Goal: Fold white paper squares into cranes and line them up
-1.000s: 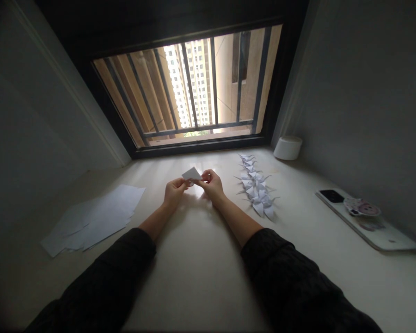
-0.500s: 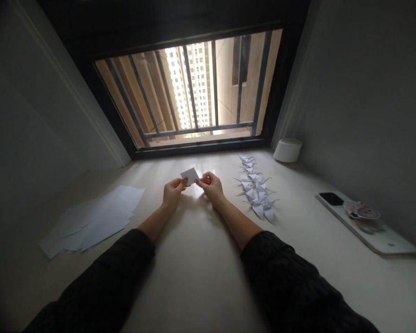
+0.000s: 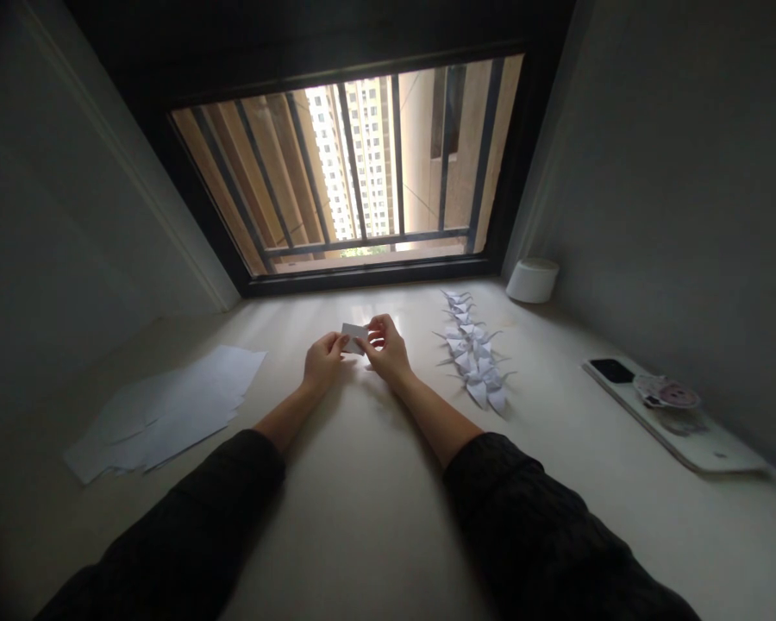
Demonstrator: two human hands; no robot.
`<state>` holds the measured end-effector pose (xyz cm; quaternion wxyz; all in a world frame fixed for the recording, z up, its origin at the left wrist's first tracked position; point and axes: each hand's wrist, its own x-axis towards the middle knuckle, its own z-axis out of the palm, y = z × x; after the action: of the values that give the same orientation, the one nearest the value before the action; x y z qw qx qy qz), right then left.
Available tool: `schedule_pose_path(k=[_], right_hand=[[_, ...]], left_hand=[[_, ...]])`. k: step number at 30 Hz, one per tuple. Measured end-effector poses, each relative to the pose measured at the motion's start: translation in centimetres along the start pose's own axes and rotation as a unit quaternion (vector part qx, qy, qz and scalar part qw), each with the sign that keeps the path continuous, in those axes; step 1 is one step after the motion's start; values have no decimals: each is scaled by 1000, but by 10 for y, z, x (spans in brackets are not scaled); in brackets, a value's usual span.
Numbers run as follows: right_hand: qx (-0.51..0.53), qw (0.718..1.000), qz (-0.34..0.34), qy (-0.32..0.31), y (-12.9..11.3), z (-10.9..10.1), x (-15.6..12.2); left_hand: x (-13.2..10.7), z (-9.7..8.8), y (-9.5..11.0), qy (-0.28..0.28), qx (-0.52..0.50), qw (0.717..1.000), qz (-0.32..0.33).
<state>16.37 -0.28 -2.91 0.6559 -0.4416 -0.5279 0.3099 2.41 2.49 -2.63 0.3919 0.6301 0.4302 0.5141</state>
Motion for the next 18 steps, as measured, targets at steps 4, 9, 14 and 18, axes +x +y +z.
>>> schedule_pose_path(k=[4,9,14,18], right_hand=[[0,1000,5,-30,2,-1,0],[-4,998,24,-60,0,-3,0],[29,998,49,-13,-10,-4,-2],[20,997,66,-39,-9,-3,-4]], left_hand=[[-1,0,3,-6,65,998,22],[1,1,2,-8,-22,1000,-5],[0,2,6,-23,-60,998,-10],[-1,2,10,-20,-65,998,3]])
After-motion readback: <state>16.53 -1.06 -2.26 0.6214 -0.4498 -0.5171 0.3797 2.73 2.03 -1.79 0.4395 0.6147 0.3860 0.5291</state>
